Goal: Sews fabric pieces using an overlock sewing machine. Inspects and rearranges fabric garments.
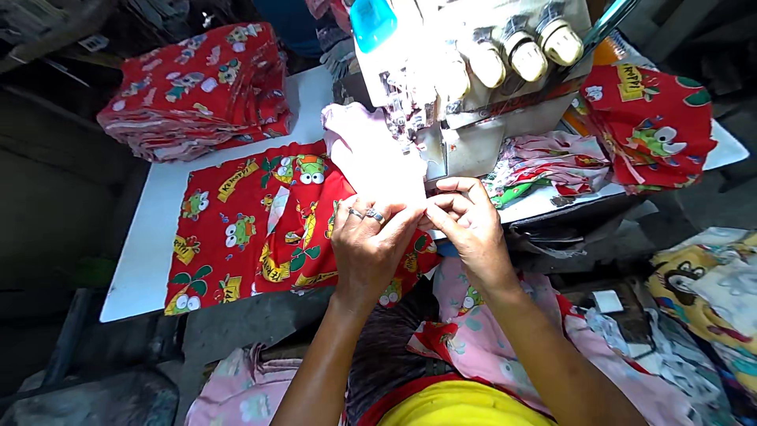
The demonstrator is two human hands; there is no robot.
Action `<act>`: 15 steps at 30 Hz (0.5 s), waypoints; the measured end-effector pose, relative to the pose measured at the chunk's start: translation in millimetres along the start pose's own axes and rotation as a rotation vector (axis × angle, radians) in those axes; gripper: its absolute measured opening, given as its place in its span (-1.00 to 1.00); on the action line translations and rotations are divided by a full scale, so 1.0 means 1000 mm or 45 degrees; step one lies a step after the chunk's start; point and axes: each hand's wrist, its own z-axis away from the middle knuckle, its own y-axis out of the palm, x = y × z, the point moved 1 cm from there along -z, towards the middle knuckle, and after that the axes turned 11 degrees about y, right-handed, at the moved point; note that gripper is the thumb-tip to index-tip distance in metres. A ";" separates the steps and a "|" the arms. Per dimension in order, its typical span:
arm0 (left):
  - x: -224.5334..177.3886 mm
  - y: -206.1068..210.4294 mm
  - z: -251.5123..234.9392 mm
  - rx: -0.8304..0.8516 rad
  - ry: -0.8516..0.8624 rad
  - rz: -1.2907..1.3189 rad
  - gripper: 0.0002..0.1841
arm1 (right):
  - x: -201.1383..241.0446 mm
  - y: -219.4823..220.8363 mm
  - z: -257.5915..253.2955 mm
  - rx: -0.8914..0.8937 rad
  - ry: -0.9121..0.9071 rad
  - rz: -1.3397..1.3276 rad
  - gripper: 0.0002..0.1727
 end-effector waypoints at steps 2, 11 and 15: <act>0.001 -0.001 -0.001 0.042 0.016 -0.002 -0.88 | 0.000 -0.001 -0.001 -0.006 0.007 0.014 -0.58; 0.013 0.027 0.018 0.079 0.198 -0.052 -0.67 | 0.003 -0.004 0.005 -0.126 -0.184 0.400 -0.78; 0.012 0.007 0.012 0.224 0.160 -0.085 -0.61 | 0.005 -0.006 -0.004 -0.161 -0.370 0.656 -0.80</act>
